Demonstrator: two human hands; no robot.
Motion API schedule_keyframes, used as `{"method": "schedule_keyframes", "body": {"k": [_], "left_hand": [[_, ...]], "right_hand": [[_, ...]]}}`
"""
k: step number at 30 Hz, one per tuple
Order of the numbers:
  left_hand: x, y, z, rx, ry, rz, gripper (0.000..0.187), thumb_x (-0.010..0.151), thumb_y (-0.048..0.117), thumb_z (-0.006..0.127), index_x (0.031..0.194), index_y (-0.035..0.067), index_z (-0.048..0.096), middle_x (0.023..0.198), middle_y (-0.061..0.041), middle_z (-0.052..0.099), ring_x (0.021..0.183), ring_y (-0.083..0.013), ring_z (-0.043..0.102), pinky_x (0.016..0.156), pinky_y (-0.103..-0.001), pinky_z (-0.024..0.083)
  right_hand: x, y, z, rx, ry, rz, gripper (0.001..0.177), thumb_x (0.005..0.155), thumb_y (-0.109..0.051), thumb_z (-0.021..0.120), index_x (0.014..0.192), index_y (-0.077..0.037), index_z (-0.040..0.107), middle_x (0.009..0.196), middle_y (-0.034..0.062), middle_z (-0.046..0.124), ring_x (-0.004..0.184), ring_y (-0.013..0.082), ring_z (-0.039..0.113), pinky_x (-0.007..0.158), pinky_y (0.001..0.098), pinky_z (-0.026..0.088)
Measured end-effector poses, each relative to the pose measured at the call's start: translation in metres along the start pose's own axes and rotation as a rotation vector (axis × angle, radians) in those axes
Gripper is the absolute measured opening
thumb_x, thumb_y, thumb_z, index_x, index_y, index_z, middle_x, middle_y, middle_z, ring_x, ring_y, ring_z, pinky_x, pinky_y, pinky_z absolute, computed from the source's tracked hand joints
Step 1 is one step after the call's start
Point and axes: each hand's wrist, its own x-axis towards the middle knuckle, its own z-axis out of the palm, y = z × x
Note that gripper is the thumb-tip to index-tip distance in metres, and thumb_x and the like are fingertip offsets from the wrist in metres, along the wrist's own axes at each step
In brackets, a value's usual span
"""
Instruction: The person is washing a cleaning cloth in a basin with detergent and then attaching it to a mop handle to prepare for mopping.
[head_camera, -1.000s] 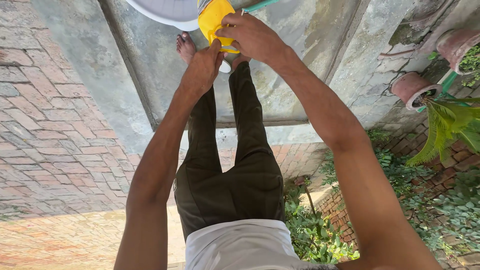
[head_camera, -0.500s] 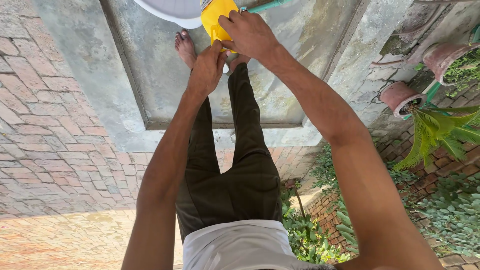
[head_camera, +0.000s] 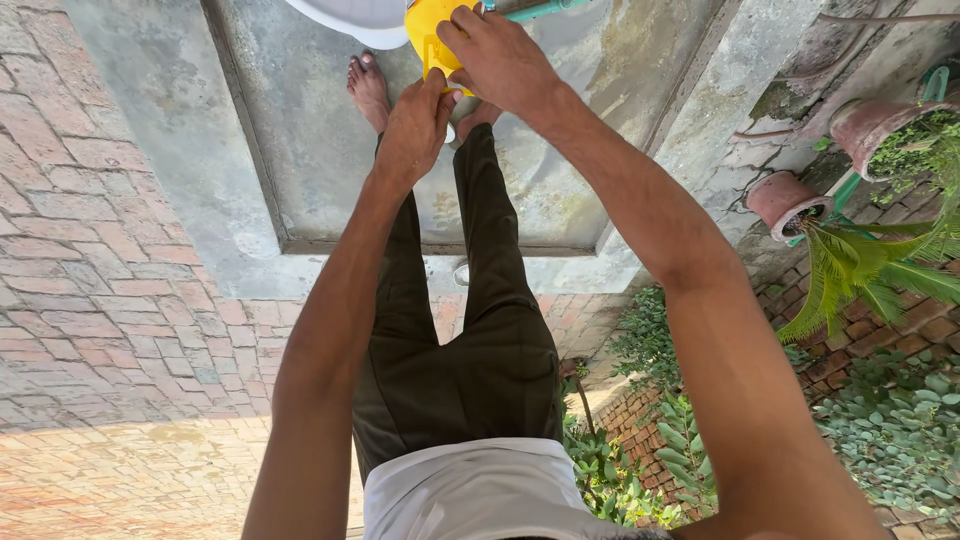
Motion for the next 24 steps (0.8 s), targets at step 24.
{"method": "schedule_keyframes", "body": {"k": [24], "left_hand": [[-0.017,0.011,0.008,0.016,-0.168,0.007,0.023,0.103,0.013,0.066,0.107,-0.003,0.05,0.084,-0.023,0.063,0.08,-0.0425,0.065,0.068,-0.051,0.049]], "right_hand": [[-0.054,-0.05,0.009,0.308,0.202,0.405,0.05,0.091,-0.009,0.079,0.132,-0.004,0.053,0.129,0.0114,0.053,0.103,0.0335,0.065,0.082,0.0435,0.055]]}}
